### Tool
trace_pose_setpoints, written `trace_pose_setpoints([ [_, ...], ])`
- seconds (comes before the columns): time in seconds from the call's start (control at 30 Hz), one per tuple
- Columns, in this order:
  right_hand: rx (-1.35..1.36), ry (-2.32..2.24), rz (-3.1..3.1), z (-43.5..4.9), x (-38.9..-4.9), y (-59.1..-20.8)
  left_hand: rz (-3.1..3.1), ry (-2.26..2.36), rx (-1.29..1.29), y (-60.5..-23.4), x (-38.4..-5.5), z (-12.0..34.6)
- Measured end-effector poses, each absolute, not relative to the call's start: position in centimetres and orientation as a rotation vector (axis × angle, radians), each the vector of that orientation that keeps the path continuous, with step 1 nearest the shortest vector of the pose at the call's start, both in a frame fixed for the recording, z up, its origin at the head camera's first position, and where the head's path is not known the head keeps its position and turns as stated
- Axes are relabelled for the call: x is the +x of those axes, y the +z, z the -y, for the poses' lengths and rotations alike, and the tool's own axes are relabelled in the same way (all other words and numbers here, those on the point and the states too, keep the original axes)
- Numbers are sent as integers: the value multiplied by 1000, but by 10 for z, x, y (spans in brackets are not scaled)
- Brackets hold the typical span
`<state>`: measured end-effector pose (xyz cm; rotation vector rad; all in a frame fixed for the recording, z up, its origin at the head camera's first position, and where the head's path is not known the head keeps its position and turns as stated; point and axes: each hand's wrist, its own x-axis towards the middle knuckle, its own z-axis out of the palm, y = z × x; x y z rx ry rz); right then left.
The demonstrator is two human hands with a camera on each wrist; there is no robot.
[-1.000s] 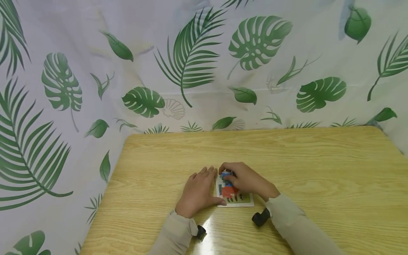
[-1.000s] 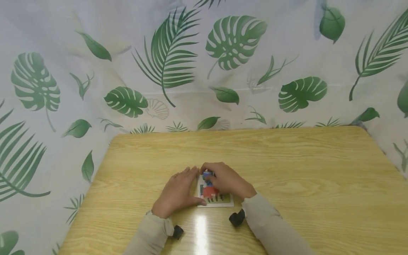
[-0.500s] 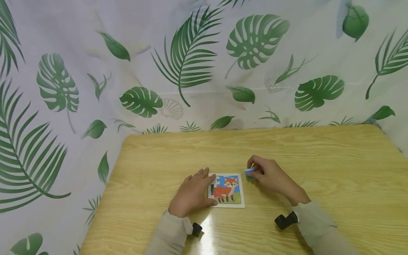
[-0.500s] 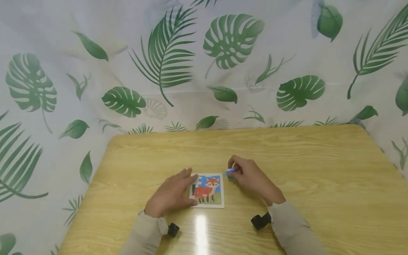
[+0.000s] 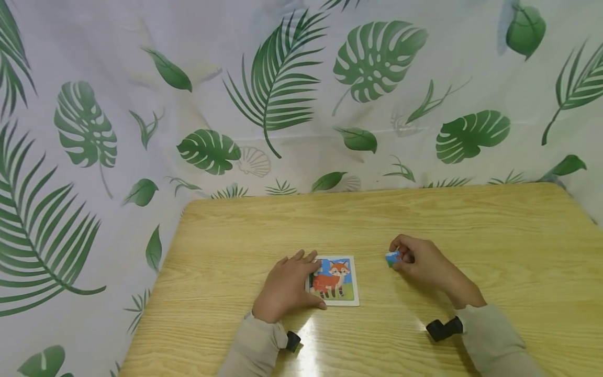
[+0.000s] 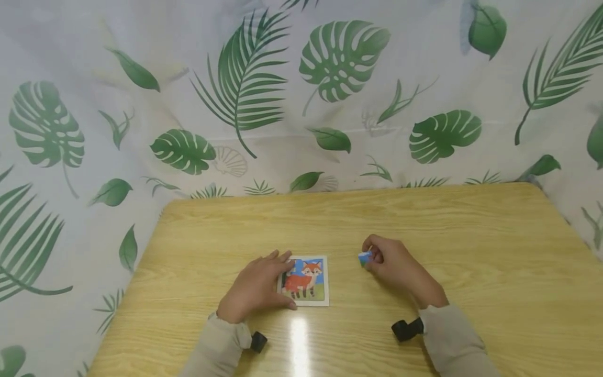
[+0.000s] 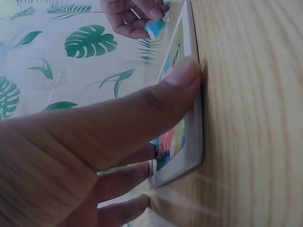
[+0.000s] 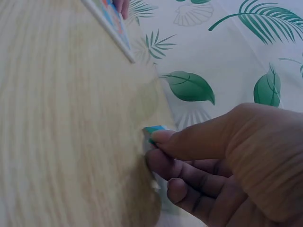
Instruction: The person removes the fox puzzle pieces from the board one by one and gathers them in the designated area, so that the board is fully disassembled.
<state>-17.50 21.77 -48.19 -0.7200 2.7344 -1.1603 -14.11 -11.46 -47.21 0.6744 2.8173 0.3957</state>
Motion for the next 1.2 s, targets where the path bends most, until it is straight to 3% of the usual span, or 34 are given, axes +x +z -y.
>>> trace_pose_setpoints([
  [1.2, -695, -992, -2927, -211, -174, -493, -2807, 450, 653, -474, -140, 114],
])
